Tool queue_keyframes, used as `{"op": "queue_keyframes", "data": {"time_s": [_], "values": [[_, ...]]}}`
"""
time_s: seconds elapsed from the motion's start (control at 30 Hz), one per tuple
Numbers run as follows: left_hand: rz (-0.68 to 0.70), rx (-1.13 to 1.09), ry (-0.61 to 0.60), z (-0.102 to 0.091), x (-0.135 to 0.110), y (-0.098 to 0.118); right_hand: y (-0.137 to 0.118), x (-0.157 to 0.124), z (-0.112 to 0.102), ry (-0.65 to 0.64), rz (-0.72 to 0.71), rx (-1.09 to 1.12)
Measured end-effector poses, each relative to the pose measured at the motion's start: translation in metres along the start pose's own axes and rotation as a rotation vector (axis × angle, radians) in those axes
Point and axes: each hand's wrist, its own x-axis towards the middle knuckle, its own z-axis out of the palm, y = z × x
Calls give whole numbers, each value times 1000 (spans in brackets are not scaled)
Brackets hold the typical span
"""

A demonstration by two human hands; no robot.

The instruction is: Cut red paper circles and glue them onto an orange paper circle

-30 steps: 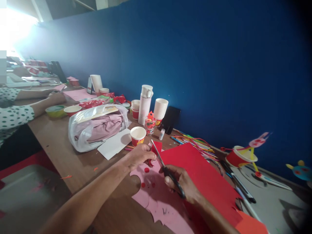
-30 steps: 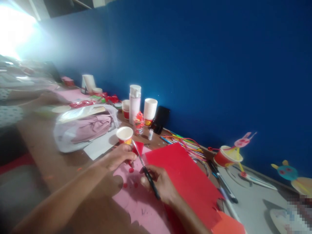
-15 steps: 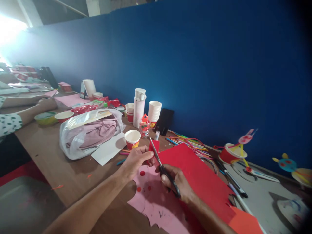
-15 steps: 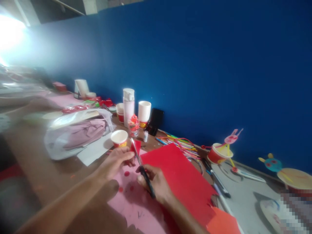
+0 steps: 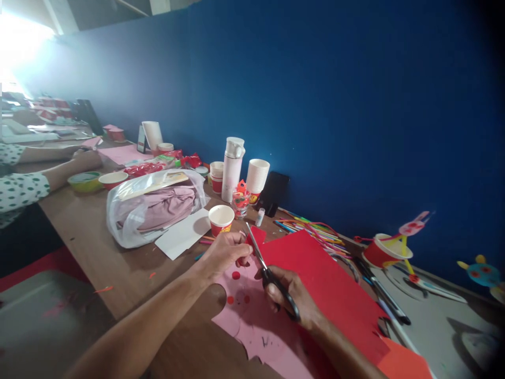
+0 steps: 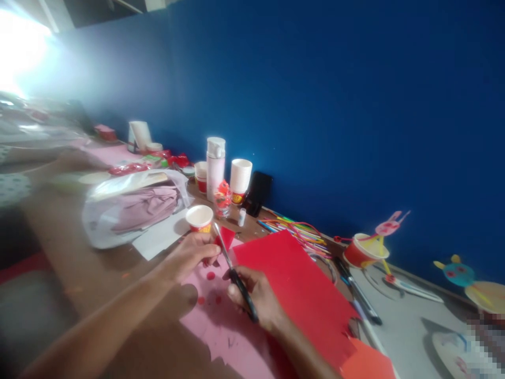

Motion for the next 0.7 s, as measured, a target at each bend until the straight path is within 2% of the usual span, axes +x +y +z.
{"op": "queue_keyframes", "data": {"time_s": [0.17,0.5,0.7], "values": [[-12,7,-26,-4,2,-3,5,-1,-4,-14,-24,-20],[-34,-6,-67,-8,5,0,2,-1,-2,11,33,-46],[-37,-84,-104,-3,5,-8,4,0,-4,39,-25,-69]]}}
